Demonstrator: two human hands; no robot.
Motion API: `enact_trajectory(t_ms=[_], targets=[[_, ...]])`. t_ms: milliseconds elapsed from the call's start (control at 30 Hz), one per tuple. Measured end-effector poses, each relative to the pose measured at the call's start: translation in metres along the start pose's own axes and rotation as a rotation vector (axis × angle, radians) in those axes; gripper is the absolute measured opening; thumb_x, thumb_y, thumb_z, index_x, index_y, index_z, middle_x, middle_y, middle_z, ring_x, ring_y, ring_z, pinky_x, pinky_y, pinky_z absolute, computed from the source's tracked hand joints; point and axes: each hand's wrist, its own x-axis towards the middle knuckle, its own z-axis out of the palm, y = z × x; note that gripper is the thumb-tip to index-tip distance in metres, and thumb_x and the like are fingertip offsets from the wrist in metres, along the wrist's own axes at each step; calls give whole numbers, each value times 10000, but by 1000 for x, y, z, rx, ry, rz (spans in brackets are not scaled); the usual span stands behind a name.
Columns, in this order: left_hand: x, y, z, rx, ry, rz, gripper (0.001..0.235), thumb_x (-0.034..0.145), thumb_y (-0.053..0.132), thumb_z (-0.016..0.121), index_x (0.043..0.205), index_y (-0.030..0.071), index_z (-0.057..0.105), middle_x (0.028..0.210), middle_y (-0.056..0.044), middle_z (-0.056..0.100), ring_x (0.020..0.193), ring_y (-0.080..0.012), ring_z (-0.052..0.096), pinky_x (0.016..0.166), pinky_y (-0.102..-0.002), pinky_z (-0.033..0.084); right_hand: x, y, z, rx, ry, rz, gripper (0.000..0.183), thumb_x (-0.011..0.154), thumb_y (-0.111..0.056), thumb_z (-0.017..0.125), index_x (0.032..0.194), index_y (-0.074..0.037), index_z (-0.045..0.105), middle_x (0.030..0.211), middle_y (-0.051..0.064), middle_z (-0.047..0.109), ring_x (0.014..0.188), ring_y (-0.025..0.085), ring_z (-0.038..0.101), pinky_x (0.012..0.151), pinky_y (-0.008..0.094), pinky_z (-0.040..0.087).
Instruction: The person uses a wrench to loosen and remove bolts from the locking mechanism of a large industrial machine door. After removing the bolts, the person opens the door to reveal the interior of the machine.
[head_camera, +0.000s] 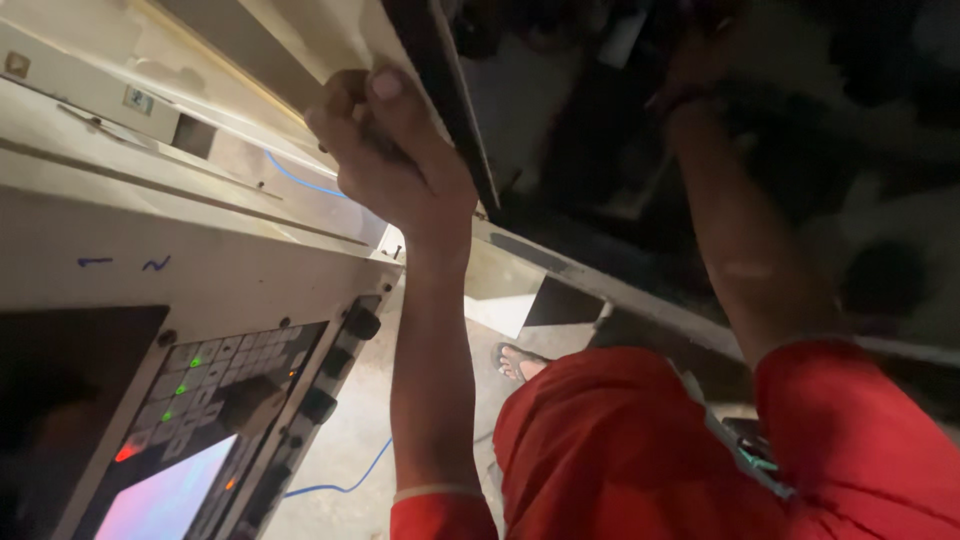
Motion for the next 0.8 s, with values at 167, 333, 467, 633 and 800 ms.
enact_trajectory(t_ms=[167, 333, 467, 633, 800], targets=[[-2, -8, 5, -16, 63, -31, 262, 1185, 272, 524, 1209, 13, 496, 789, -72, 622, 657, -92, 565, 606, -249, 426, 8, -6, 14, -87, -51, -22, 353, 1018, -354, 600, 1345, -230, 559, 1117, 7, 686, 982, 244, 683, 792, 505, 546], [3, -17, 1, -29, 56, 66, 293, 1192, 292, 477, 1362, 55, 498, 833, -66, 638, 678, -113, 592, 626, -268, 441, -15, -10, 13, -273, -22, -153, 368, 977, -328, 637, 1320, -201, 603, 1140, 59, 698, 1013, 281, 680, 843, 500, 535], [0, -22, 6, 73, 121, 59, 302, 1212, 283, 463, 1376, 38, 530, 883, -79, 703, 718, -145, 627, 670, -288, 501, -84, -21, -12, -752, -293, -603, 380, 944, -307, 666, 1301, -178, 639, 1159, 100, 707, 1037, 310, 679, 885, 496, 527], [-2, -52, 3, 182, 129, 32, 402, 1167, 326, 439, 1360, 2, 578, 947, -156, 669, 797, -230, 564, 737, -357, 458, -190, -29, -71, -1464, -999, -435, 396, 903, -282, 703, 1276, -150, 683, 1182, 152, 719, 1068, 348, 676, 936, 491, 516], [-2, -62, 8, 282, 144, 197, 516, 1178, 391, 412, 1376, -74, 515, 1320, -288, 599, 1184, -400, 616, 1011, -476, 504, -266, -62, -145, -1210, -770, -609, 353, 1017, -209, 652, 1358, -120, 665, 1181, 197, 715, 1038, 365, 683, 908, 465, 549]])
